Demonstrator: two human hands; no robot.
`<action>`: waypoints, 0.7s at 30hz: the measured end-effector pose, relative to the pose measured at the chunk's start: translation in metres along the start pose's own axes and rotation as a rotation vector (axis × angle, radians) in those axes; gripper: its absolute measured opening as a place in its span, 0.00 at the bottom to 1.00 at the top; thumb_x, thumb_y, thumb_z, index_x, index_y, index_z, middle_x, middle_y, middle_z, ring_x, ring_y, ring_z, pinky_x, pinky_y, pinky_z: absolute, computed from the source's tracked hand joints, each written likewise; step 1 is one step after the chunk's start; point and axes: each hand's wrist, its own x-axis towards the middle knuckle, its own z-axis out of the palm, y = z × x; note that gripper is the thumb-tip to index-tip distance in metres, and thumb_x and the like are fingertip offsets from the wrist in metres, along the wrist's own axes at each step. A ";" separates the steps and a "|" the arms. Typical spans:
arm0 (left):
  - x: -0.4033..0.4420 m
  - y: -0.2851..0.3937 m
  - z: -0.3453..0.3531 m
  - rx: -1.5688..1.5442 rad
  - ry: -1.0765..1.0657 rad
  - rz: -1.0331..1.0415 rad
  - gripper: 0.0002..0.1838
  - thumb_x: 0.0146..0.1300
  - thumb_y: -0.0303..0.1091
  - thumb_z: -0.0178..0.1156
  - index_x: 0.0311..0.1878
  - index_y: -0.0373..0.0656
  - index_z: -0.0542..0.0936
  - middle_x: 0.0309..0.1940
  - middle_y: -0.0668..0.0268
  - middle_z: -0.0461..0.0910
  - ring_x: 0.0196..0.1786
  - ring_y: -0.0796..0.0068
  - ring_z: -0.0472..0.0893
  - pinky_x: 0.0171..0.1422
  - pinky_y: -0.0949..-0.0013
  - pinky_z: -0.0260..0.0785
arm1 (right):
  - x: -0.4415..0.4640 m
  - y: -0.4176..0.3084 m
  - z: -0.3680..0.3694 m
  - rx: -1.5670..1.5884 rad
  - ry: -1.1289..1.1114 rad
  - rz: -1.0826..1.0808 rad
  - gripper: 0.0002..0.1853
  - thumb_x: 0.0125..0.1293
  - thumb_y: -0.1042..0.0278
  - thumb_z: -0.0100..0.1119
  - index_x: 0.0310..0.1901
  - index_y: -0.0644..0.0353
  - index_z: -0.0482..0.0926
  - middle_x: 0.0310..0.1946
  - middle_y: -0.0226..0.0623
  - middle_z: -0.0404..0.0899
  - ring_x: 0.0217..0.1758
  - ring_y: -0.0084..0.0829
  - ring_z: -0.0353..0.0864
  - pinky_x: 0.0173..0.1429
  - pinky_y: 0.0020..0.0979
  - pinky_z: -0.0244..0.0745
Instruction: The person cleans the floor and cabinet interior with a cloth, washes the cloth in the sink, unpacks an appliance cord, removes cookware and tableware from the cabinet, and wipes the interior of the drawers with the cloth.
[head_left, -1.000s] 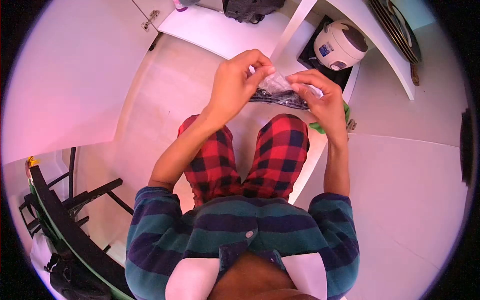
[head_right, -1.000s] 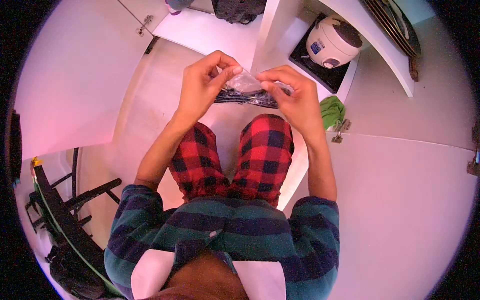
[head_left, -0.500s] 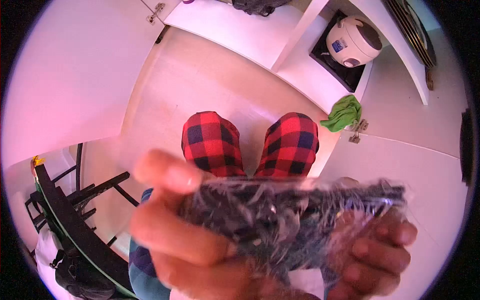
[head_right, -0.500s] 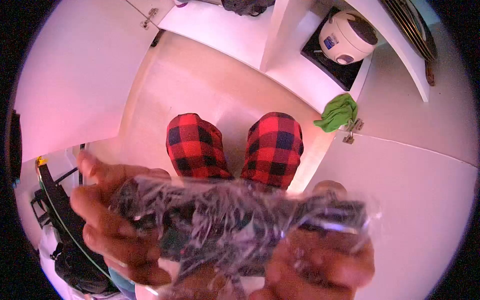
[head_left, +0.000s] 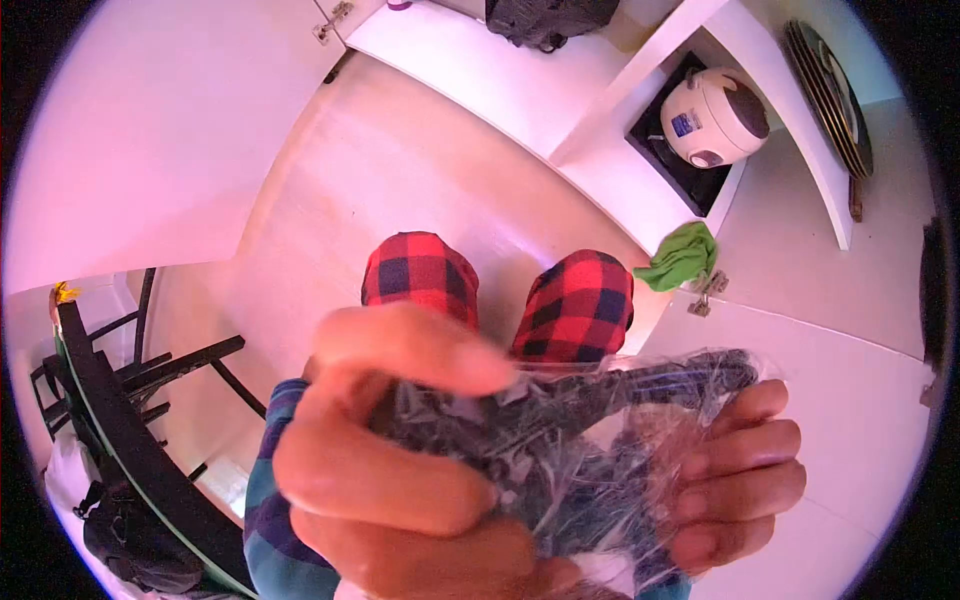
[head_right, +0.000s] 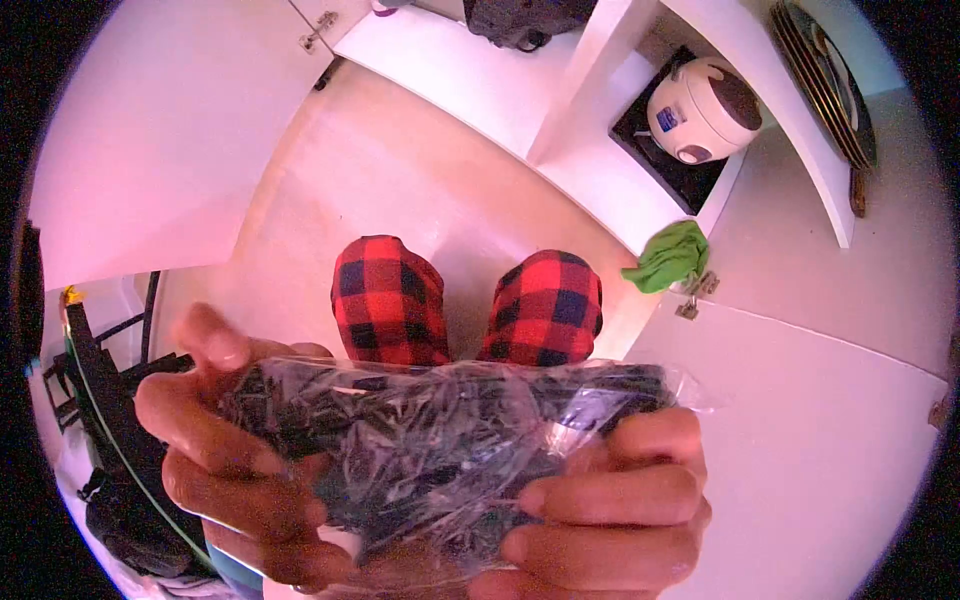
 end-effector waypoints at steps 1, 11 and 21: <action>0.009 -0.006 -0.001 0.060 -0.061 0.006 0.04 0.38 0.29 0.61 0.20 0.47 0.76 0.19 0.74 0.67 0.26 0.73 0.69 0.38 0.66 0.64 | 0.001 0.012 -0.003 -0.018 -0.034 -0.027 0.08 0.49 0.64 0.56 0.23 0.54 0.68 0.21 0.30 0.65 0.25 0.27 0.63 0.29 0.30 0.56; -0.019 -0.107 0.033 0.093 -0.452 -0.006 0.06 0.50 0.30 0.60 0.26 0.39 0.75 0.20 0.63 0.71 0.23 0.65 0.73 0.29 0.69 0.63 | -0.034 0.071 0.019 -0.256 -0.068 0.629 0.02 0.52 0.79 0.60 0.29 0.66 0.78 0.25 0.35 0.76 0.27 0.25 0.73 0.32 0.21 0.66; -0.057 -0.126 0.058 0.412 -0.289 -0.072 0.04 0.50 0.30 0.60 0.26 0.42 0.76 0.22 0.67 0.73 0.27 0.69 0.72 0.41 0.65 0.62 | -0.069 0.115 0.046 -0.325 0.246 0.853 0.06 0.57 0.74 0.56 0.27 0.66 0.77 0.22 0.35 0.74 0.25 0.22 0.71 0.31 0.21 0.65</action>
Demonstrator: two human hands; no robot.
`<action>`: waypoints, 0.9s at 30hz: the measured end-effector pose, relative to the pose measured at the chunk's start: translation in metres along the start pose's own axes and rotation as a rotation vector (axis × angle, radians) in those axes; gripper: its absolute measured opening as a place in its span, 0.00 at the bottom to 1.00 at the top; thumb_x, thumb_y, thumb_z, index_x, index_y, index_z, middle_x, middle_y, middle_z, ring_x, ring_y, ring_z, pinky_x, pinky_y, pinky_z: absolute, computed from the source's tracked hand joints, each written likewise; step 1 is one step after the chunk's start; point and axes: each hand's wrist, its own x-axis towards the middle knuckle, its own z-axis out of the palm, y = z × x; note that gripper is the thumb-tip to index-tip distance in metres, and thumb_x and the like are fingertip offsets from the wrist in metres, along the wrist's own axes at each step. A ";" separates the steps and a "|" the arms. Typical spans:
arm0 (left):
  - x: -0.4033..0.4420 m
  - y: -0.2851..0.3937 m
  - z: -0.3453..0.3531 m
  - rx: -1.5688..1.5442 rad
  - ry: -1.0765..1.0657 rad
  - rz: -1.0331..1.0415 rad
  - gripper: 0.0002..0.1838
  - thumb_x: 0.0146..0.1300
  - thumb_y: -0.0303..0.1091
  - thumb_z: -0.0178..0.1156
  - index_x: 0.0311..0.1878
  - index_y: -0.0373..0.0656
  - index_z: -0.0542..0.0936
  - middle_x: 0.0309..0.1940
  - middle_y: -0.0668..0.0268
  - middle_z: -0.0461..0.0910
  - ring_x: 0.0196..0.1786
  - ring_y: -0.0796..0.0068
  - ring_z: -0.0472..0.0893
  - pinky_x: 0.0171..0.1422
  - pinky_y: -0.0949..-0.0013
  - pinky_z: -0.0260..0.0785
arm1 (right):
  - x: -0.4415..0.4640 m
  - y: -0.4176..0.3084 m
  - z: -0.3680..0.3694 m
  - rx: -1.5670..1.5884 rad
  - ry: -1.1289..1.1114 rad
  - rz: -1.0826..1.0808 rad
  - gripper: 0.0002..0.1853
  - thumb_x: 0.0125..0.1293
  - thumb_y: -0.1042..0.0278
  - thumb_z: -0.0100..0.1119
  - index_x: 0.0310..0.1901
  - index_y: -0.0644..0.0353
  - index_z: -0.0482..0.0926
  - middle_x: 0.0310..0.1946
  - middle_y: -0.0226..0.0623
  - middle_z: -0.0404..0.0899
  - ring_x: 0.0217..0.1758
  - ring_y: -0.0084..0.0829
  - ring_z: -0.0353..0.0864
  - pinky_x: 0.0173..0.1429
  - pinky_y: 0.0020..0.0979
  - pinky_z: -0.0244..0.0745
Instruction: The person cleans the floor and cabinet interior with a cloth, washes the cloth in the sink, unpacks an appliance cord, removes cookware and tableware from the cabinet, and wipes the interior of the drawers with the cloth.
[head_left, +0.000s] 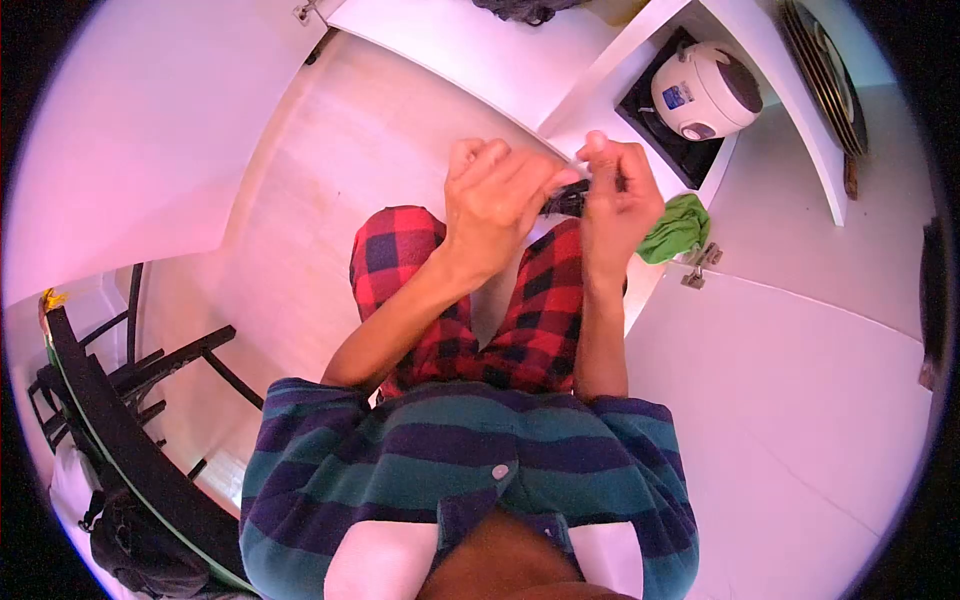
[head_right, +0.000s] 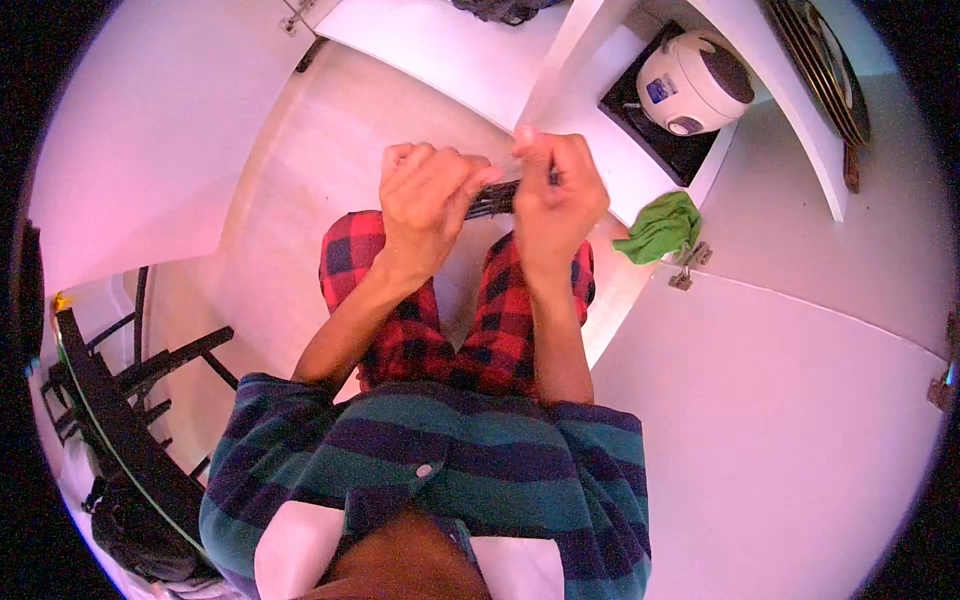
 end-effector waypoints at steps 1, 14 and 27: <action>0.002 -0.001 -0.003 0.011 0.010 0.016 0.03 0.50 0.30 0.60 0.25 0.43 0.76 0.22 0.68 0.74 0.28 0.70 0.72 0.45 0.64 0.61 | 0.003 0.000 -0.005 0.103 -0.001 0.097 0.05 0.57 0.74 0.56 0.27 0.66 0.78 0.23 0.35 0.75 0.25 0.23 0.72 0.31 0.21 0.65; -0.003 0.054 -0.099 -0.498 0.204 0.211 0.04 0.51 0.30 0.59 0.27 0.43 0.73 0.27 0.65 0.74 0.26 0.69 0.71 0.31 0.66 0.61 | -0.030 -0.161 -0.098 -0.011 -0.299 -0.666 0.08 0.53 0.61 0.53 0.23 0.49 0.65 0.24 0.24 0.62 0.26 0.22 0.61 0.34 0.26 0.58; 0.003 0.058 -0.102 -0.527 0.197 0.186 0.06 0.54 0.31 0.58 0.28 0.41 0.71 0.30 0.64 0.75 0.31 0.72 0.73 0.35 0.69 0.64 | -0.021 -0.127 -0.075 0.371 -0.019 -0.430 0.06 0.56 0.61 0.56 0.26 0.47 0.70 0.22 0.25 0.63 0.24 0.24 0.63 0.29 0.27 0.57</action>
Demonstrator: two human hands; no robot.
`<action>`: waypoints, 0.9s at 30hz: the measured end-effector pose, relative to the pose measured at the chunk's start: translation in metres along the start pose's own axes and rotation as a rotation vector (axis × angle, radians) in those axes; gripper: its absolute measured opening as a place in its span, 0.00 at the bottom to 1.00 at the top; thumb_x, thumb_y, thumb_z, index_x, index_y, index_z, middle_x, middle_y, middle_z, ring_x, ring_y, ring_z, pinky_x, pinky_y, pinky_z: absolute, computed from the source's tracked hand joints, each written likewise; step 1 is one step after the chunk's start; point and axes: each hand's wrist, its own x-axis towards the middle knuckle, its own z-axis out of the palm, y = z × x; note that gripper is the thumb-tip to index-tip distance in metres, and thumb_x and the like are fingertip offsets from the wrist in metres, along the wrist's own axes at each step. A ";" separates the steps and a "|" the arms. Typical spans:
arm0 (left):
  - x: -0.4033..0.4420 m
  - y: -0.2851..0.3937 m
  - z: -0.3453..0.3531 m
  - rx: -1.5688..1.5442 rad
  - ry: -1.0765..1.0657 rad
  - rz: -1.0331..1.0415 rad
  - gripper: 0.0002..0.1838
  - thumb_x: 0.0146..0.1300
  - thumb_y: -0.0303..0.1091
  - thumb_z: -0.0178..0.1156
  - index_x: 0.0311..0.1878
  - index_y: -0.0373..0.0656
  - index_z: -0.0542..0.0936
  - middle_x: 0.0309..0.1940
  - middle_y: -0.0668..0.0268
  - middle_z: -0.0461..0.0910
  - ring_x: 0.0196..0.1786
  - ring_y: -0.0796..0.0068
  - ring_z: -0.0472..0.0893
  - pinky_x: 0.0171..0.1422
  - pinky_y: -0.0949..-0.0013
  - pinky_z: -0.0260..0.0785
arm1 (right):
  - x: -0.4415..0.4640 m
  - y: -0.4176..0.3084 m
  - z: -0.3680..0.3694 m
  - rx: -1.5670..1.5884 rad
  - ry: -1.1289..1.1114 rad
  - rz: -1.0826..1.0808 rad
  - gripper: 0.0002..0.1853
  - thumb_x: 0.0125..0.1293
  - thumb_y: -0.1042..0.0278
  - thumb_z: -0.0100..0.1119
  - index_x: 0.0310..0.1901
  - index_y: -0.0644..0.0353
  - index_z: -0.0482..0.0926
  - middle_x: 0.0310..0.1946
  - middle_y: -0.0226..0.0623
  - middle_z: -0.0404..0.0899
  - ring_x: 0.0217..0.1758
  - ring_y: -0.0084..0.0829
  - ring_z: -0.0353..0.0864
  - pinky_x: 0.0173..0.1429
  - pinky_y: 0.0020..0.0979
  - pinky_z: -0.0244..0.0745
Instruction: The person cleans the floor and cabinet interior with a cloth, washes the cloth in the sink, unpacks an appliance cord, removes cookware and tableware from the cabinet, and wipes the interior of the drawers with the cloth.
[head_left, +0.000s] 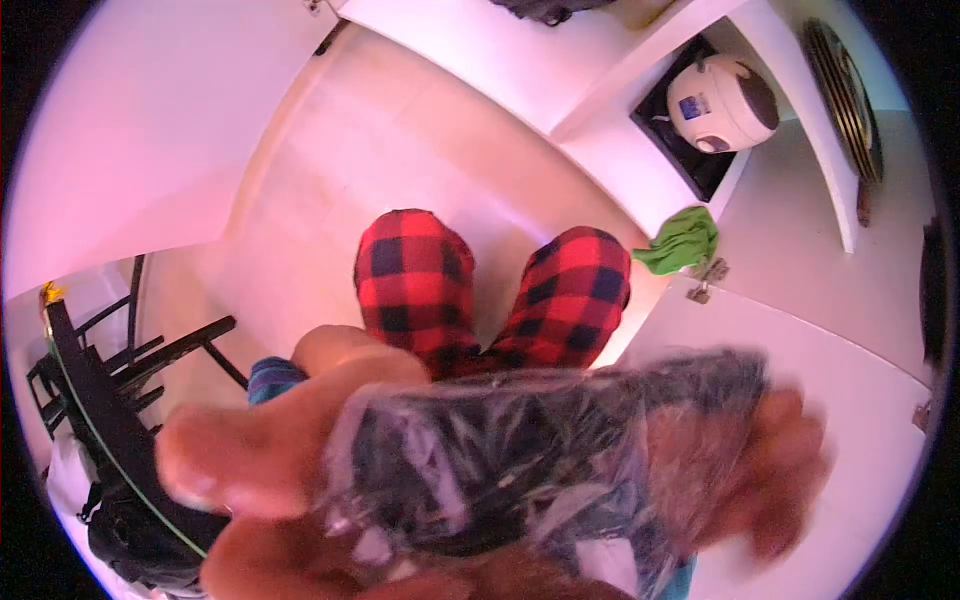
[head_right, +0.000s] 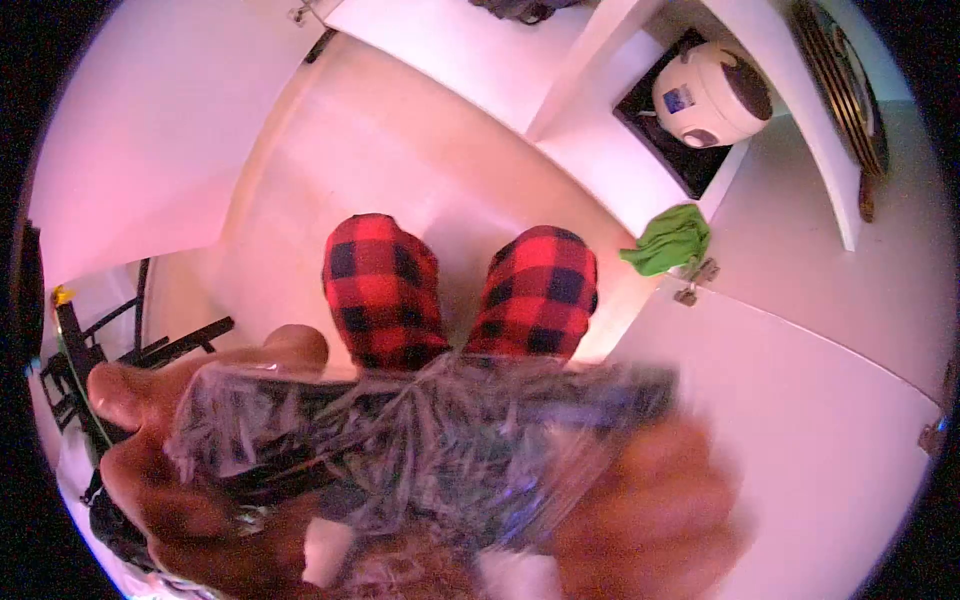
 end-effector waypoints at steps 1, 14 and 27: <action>0.001 -0.001 0.000 -0.001 -0.010 -0.008 0.07 0.55 0.31 0.58 0.28 0.41 0.71 0.31 0.64 0.75 0.32 0.72 0.73 0.35 0.69 0.64 | -0.005 0.004 0.004 0.055 0.038 -0.006 0.06 0.56 0.62 0.56 0.26 0.47 0.70 0.22 0.25 0.63 0.22 0.24 0.63 0.27 0.26 0.56; -0.012 -0.113 0.045 -0.172 0.048 -0.497 0.08 0.58 0.31 0.57 0.28 0.39 0.68 0.34 0.63 0.76 0.37 0.76 0.74 0.39 0.72 0.66 | -0.017 0.145 -0.038 0.481 0.426 0.543 0.07 0.63 0.69 0.51 0.36 0.64 0.73 0.30 0.34 0.73 0.33 0.24 0.70 0.39 0.25 0.66; -0.066 -0.124 0.071 -0.877 -0.346 -1.324 0.37 0.48 0.20 0.62 0.63 0.41 0.60 0.39 0.64 0.77 0.37 0.79 0.76 0.43 0.76 0.70 | -0.055 0.185 -0.012 0.489 0.687 0.865 0.10 0.62 0.65 0.52 0.42 0.58 0.70 0.27 0.26 0.68 0.25 0.16 0.64 0.29 0.16 0.60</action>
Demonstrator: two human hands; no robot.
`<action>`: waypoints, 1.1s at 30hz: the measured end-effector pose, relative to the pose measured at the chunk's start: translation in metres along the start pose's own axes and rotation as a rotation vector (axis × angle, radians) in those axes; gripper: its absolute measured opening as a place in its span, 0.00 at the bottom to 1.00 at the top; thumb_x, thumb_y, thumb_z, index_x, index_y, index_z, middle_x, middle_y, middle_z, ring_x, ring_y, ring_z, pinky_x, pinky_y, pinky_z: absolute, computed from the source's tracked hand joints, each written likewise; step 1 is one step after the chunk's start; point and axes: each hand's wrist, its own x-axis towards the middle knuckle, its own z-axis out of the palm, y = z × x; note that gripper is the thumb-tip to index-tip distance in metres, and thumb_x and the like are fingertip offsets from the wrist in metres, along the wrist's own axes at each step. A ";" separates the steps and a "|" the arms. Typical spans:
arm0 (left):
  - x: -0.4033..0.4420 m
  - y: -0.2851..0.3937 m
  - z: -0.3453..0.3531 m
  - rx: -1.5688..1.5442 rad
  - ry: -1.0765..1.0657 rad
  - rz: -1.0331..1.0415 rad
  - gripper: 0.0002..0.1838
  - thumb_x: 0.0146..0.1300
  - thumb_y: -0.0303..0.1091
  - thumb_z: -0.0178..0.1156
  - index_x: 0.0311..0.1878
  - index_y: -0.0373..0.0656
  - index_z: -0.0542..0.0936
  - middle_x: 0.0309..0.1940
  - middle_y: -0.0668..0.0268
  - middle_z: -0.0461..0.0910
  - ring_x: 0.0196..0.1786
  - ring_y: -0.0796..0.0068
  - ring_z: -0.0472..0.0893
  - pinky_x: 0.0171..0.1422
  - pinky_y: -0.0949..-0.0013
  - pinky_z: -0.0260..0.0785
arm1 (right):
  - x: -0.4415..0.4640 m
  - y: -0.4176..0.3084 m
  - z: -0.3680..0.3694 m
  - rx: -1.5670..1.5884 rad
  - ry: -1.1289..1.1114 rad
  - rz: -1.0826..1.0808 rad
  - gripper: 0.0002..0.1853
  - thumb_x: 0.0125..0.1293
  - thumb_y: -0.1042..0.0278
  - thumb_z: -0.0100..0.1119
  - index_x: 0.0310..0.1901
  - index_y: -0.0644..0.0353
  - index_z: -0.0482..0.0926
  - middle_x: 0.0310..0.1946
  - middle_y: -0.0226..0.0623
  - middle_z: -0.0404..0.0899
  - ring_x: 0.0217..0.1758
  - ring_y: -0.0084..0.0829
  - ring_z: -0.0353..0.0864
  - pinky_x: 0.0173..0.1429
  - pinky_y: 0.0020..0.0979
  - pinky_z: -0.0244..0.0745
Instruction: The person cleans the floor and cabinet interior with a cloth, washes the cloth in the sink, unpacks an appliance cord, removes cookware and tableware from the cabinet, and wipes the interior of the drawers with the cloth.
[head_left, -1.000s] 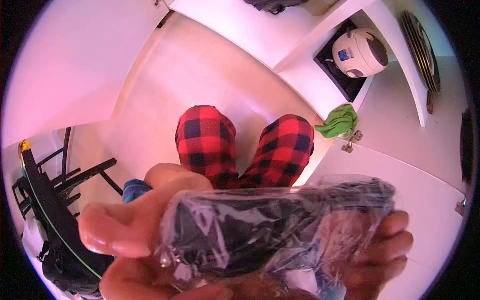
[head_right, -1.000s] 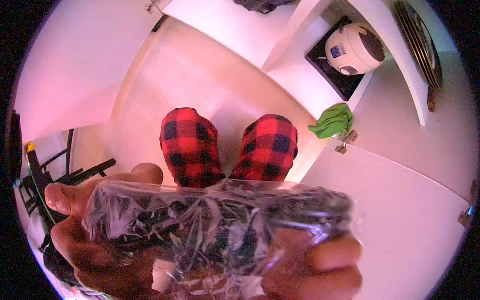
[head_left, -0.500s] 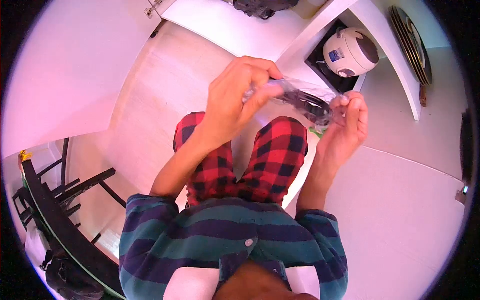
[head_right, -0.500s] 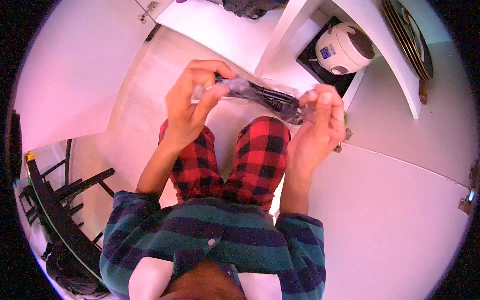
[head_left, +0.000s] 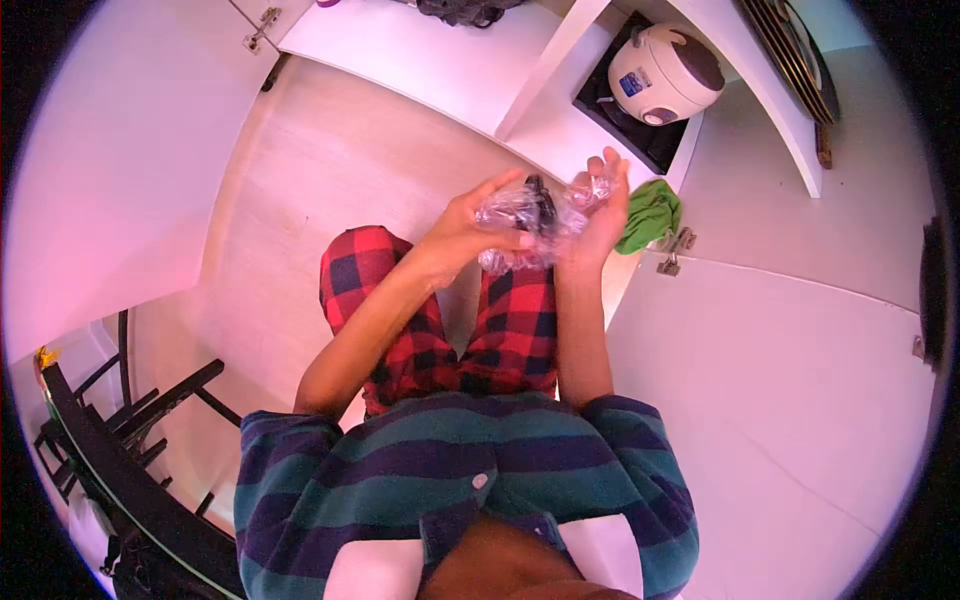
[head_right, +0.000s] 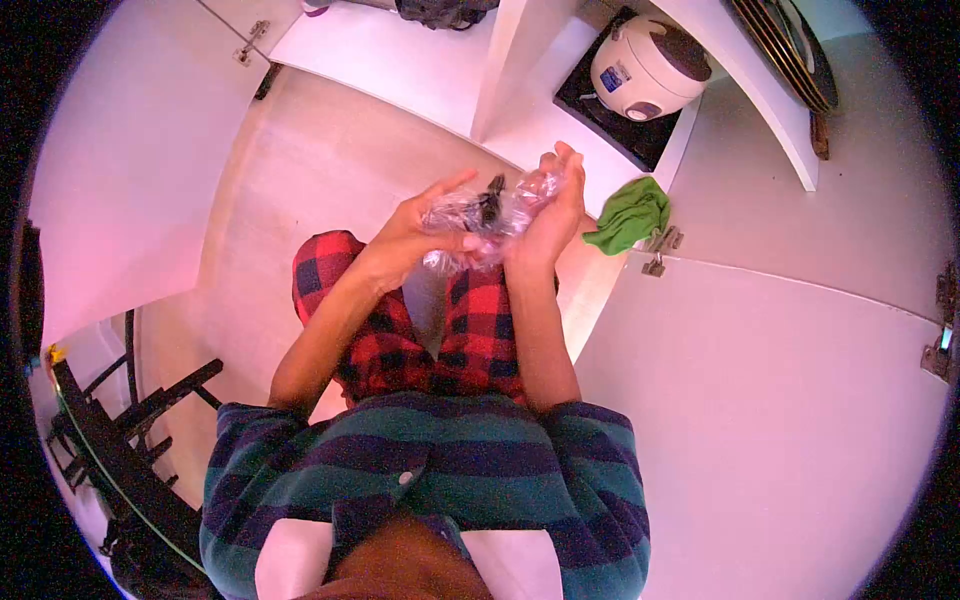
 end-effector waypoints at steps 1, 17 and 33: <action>0.001 -0.004 -0.001 0.006 0.021 0.007 0.34 0.48 0.19 0.60 0.61 0.40 0.62 0.39 0.63 0.77 0.37 0.79 0.76 0.43 0.76 0.70 | -0.009 0.000 0.006 -0.128 -0.030 -0.059 0.11 0.62 0.64 0.53 0.43 0.59 0.70 0.29 0.27 0.69 0.28 0.16 0.65 0.32 0.16 0.61; 0.008 0.045 -0.019 0.517 0.021 0.095 0.21 0.43 0.14 0.49 0.42 0.41 0.78 0.37 0.69 0.78 0.40 0.85 0.73 0.39 0.81 0.65 | 0.018 -0.008 -0.020 0.069 -0.361 0.321 0.22 0.57 0.68 0.55 0.53 0.62 0.66 0.44 0.42 0.74 0.51 0.35 0.70 0.55 0.34 0.64; 0.241 0.054 -0.158 0.727 0.546 0.269 0.37 0.43 0.46 0.66 0.57 0.45 0.66 0.53 0.52 0.69 0.55 0.58 0.68 0.58 0.63 0.60 | 0.047 -0.044 -0.058 0.205 -0.374 0.156 0.21 0.65 0.67 0.46 0.59 0.59 0.61 0.56 0.39 0.66 0.64 0.39 0.59 0.64 0.53 0.54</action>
